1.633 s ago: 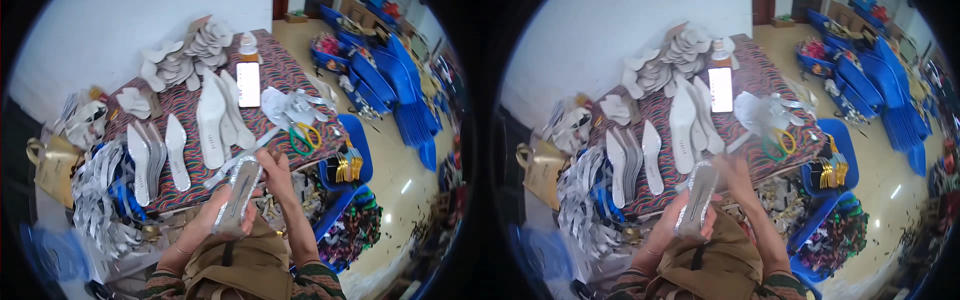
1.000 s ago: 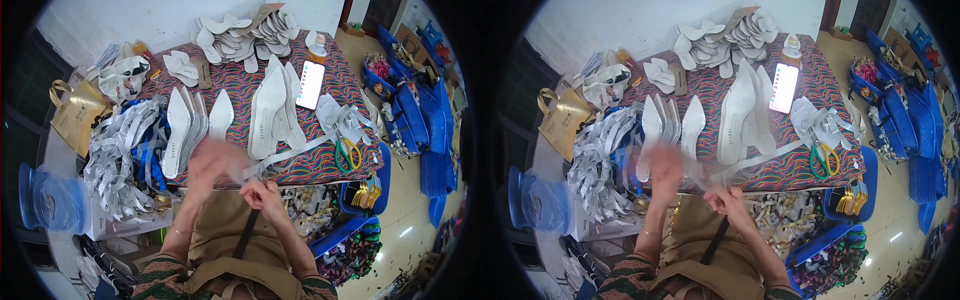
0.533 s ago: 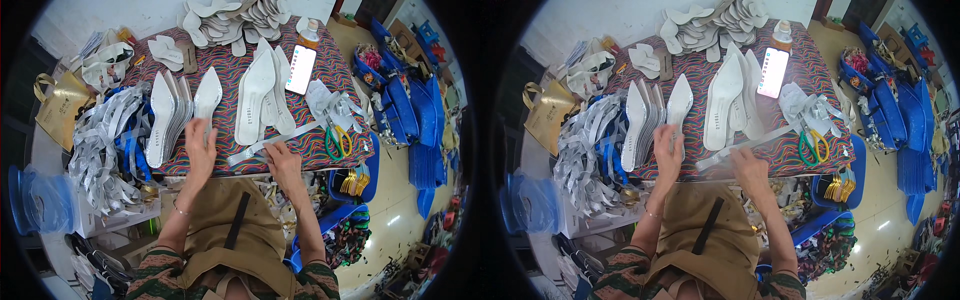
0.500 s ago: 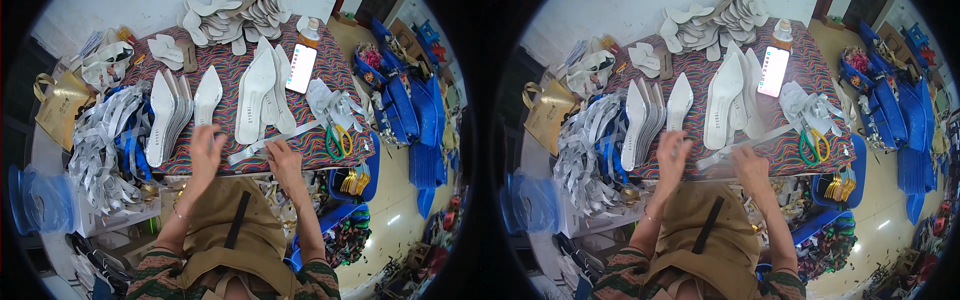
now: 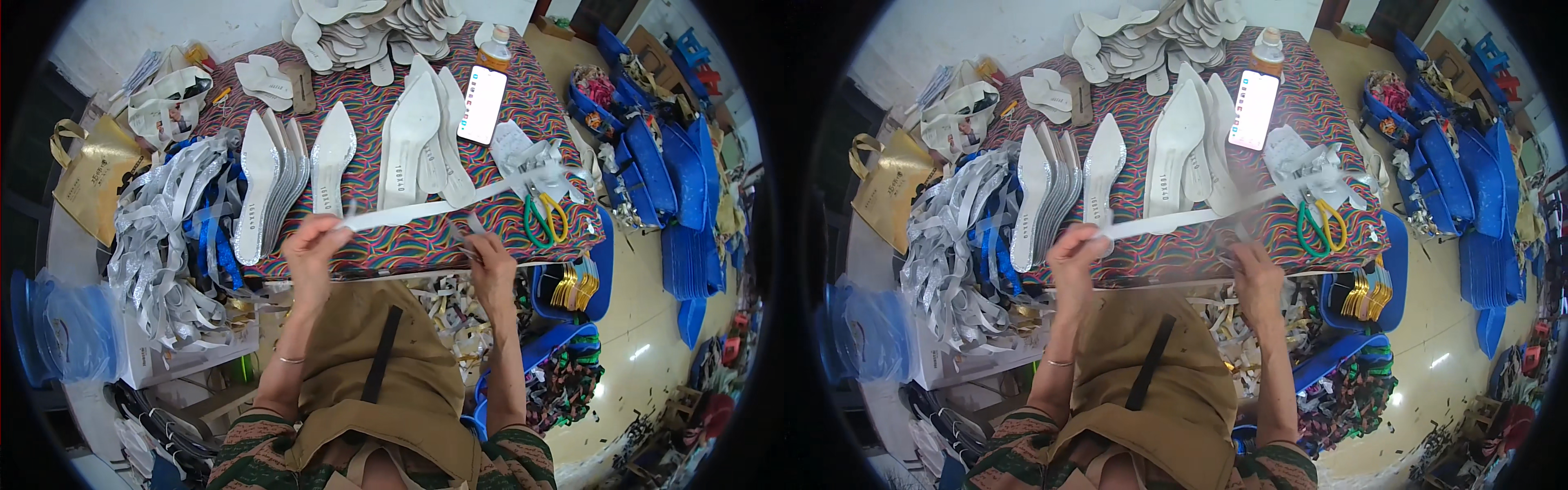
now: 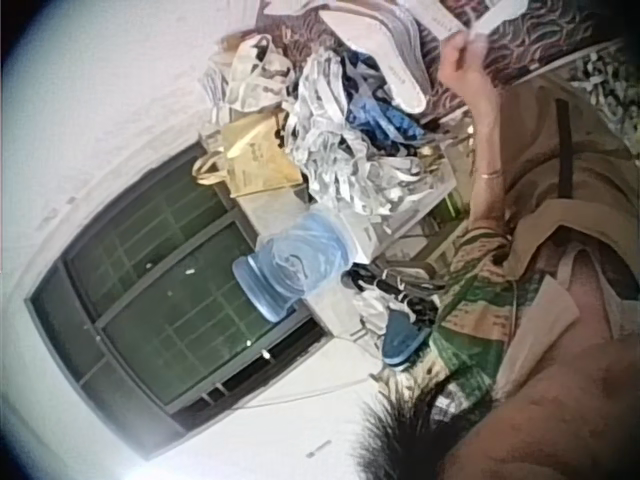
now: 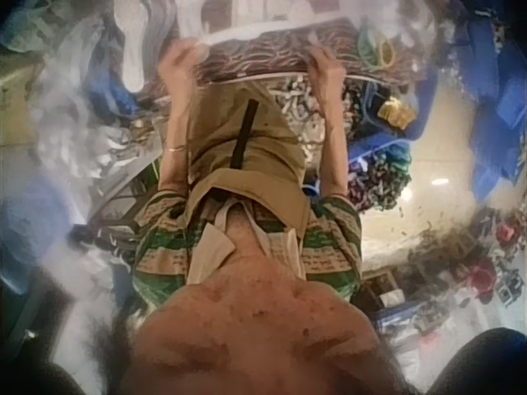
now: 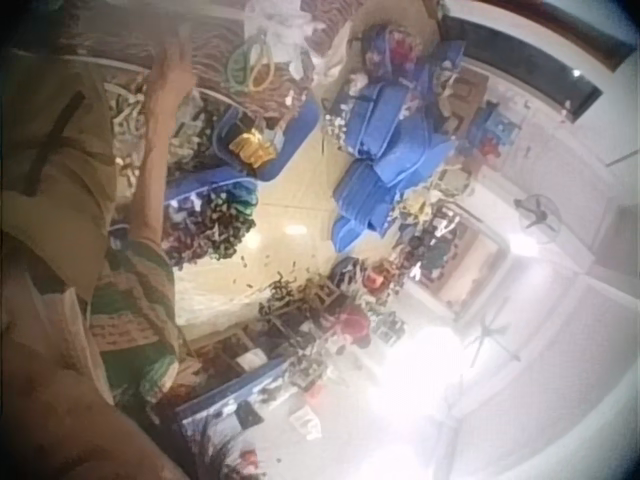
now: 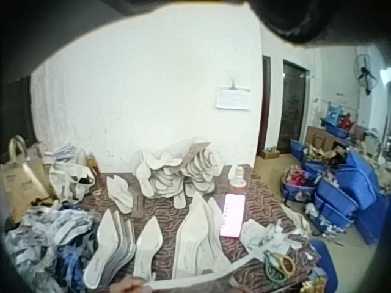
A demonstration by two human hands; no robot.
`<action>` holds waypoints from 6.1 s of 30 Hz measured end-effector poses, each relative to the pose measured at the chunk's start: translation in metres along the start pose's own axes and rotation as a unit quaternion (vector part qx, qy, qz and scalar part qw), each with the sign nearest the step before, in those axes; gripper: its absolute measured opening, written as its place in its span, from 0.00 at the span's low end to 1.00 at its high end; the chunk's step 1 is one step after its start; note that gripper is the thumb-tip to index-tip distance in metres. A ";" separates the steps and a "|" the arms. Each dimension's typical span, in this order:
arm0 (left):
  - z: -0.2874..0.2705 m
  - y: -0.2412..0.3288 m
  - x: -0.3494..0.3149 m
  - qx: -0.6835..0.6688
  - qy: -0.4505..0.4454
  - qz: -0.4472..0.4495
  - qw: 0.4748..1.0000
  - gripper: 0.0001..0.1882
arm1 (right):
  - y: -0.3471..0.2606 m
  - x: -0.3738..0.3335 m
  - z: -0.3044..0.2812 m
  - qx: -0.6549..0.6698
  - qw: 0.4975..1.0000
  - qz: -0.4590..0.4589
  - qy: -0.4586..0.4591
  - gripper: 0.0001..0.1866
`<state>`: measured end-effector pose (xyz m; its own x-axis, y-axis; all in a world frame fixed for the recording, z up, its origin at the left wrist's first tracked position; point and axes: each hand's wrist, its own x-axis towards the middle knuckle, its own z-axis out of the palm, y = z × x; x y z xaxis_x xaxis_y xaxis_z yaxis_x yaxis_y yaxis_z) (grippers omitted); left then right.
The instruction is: The person sits at a workbench and assembles white shoe soles by hand. They pick up a sole, apply a silver glittery strip along the edge, and place the finished item on a stack. The process is repeated for multiple soles throughout the clip.
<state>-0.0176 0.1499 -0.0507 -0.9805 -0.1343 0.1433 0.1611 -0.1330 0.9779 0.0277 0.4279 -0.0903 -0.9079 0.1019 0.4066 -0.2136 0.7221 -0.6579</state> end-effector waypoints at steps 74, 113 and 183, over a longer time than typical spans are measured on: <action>0.154 -0.023 0.190 0.337 -0.062 0.260 0.903 0.37 | -0.048 0.053 0.087 0.197 0.967 0.120 -0.110 0.17; 0.105 0.068 0.146 0.263 -0.182 0.331 0.888 0.13 | -0.043 0.031 0.083 0.351 0.919 0.167 -0.069 0.07; 0.065 0.016 0.107 -0.187 -0.004 0.009 0.982 0.11 | -0.050 0.069 0.059 0.233 0.964 0.127 -0.002 0.13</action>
<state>-0.1276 0.1975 -0.0098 -0.9777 -0.1321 0.1632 0.2072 -0.4819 0.8513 -0.0454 0.3580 -0.0669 -0.9532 0.2324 0.1932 -0.1224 0.2878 -0.9498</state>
